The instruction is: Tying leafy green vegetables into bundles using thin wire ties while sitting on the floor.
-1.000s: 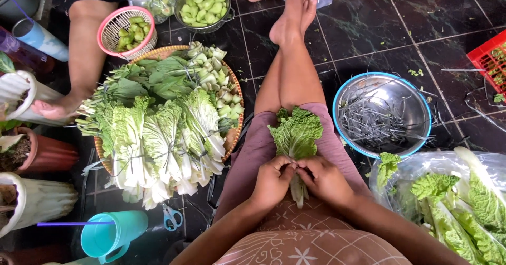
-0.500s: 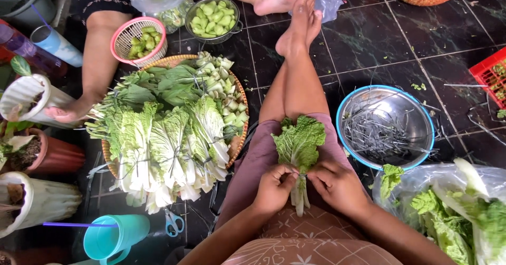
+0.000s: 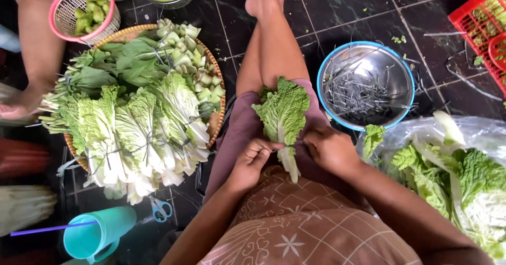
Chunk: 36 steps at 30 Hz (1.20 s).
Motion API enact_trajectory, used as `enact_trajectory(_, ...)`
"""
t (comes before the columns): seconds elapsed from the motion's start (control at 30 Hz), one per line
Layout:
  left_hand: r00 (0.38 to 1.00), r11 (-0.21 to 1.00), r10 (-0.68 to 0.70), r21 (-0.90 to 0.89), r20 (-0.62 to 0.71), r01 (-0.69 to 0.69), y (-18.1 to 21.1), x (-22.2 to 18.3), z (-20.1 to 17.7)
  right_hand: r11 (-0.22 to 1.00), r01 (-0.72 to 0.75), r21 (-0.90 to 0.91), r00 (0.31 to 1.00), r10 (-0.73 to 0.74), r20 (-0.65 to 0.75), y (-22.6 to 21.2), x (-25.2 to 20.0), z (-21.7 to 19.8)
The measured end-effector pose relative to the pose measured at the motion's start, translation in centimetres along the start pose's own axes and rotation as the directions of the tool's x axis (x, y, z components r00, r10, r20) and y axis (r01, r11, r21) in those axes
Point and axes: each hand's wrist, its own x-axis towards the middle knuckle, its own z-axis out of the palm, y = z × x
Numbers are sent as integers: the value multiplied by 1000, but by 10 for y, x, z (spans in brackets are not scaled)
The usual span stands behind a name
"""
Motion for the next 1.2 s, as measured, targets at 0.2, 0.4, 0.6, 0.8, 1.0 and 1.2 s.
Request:
enact_trajectory(0.2, 991, 822, 85, 555, 102, -127, -31, 16, -15, 999, 15, -31, 998, -13, 65, 5, -9, 2)
enact_trajectory(0.4, 992, 732, 2, 676, 125, -86, -45, 19, -14, 990, -4, 138, 993, -13, 121, -12, 6, -32)
enact_trajectory(0.6, 969, 622, 67, 749, 239, -228, -57, 17, -18, 776, -274, 569, 942, 97, 321, -47, 41, -32)
enact_trajectory(0.8, 984, 771, 106, 613, 140, -171, -37, 15, -15, 397, -306, 865, 949, 52, 312, -45, 48, -23)
enact_trajectory(1.0, 990, 866, 132, 480, 49, -139, -36, 11, -10, 777, 22, 629, 995, -75, 58, -38, 31, -1)
enact_trajectory(1.2, 990, 871, 126, 484, -62, -81, -39, 10, -5, 790, -8, 613, 1000, 13, -4, -27, 21, 41)
